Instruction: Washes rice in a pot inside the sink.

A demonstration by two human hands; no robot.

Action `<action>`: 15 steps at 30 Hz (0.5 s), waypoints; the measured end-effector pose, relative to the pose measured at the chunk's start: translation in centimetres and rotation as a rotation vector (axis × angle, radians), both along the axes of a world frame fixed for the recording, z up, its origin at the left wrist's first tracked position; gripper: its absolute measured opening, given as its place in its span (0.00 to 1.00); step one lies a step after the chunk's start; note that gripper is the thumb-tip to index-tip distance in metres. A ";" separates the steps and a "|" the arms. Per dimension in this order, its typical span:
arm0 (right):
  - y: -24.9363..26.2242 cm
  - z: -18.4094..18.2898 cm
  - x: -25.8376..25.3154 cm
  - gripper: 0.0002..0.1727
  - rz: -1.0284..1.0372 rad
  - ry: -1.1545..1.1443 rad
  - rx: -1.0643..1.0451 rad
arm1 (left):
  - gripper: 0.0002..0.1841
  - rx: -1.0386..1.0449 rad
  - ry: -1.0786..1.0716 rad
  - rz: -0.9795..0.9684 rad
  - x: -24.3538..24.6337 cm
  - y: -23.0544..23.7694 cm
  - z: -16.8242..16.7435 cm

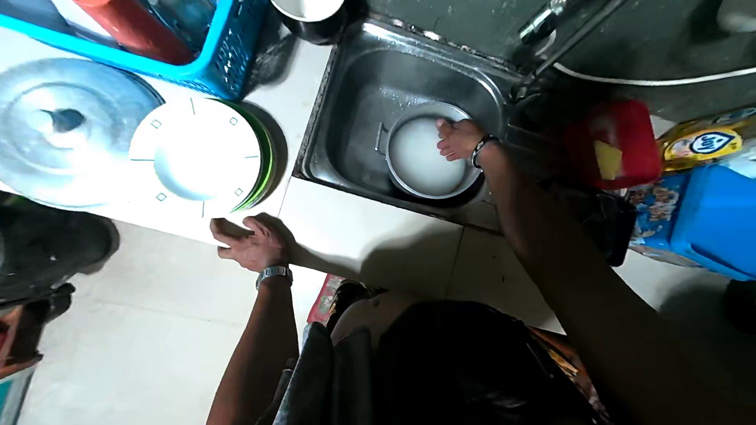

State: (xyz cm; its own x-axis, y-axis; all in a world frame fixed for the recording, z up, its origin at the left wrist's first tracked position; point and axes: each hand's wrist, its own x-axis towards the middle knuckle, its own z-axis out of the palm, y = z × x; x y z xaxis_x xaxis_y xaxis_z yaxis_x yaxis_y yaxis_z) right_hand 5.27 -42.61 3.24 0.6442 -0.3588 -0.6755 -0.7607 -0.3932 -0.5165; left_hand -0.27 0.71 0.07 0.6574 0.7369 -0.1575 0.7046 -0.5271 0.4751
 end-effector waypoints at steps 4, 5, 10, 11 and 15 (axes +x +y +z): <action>0.7 0.8 0.6 0.48 -0.031 0.107 0.101 | 0.36 -0.025 -0.023 -0.002 -0.2 0.2 -0.3; 0.9 0.6 0.8 0.49 -0.034 0.131 0.116 | 0.36 -0.028 -0.027 -0.009 -0.4 0.3 -0.5; 1.5 -0.5 1.6 0.53 0.010 0.207 0.086 | 0.36 -0.045 -0.040 -0.036 -0.9 0.5 -0.6; 1.6 -0.6 1.6 0.54 0.018 0.215 0.073 | 0.36 -0.049 -0.038 -0.030 -0.8 0.4 -0.4; 1.2 -1.3 1.8 0.54 0.013 0.236 0.054 | 0.34 -0.007 -0.051 0.034 0.0 0.2 -0.4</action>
